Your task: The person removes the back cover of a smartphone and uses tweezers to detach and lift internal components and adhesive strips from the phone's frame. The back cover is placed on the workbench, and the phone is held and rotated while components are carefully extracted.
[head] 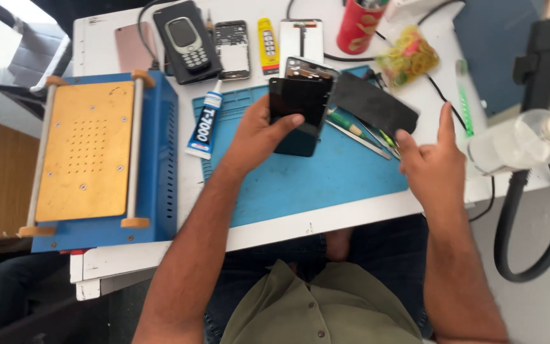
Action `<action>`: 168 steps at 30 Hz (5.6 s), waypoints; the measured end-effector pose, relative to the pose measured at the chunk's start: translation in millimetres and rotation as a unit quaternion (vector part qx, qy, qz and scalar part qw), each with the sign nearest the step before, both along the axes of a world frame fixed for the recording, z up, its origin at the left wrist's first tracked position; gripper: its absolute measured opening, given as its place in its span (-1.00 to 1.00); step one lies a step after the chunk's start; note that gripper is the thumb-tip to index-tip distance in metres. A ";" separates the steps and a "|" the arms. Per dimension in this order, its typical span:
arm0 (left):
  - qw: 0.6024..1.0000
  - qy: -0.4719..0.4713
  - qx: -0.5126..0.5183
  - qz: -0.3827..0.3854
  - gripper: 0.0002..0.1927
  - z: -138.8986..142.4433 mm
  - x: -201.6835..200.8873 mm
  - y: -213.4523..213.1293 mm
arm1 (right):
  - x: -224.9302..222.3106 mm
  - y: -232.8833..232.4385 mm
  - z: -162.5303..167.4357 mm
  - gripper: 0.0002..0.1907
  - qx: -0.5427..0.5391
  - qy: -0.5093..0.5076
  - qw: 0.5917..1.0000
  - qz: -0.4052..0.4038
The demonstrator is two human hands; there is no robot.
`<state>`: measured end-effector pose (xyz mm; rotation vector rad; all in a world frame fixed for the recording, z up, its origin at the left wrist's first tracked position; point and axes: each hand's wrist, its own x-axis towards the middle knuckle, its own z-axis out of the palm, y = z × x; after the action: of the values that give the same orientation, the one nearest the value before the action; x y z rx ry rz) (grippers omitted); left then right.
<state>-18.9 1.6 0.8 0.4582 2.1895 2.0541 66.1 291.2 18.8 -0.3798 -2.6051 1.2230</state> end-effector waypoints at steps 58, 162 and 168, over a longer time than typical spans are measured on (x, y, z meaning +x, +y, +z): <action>0.997 0.031 0.027 0.064 -0.69 31.6 6.4 -19.6 | -91.5 -112.2 -25.0 -0.07 -0.537 0.013 0.746 0.393; 0.983 0.144 -0.051 0.098 -0.57 14.2 3.4 -9.2 | -100.5 -114.5 -28.0 -0.11 -0.433 0.048 0.823 0.365; 0.967 0.183 -0.136 0.115 -0.46 15.1 7.9 -7.7 | -101.8 -113.7 -27.6 0.01 -0.366 0.065 0.844 0.386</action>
<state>-11.0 -6.2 15.9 0.6211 2.8126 1.8427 -35.7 177.4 -8.7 0.7069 -2.0841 2.3823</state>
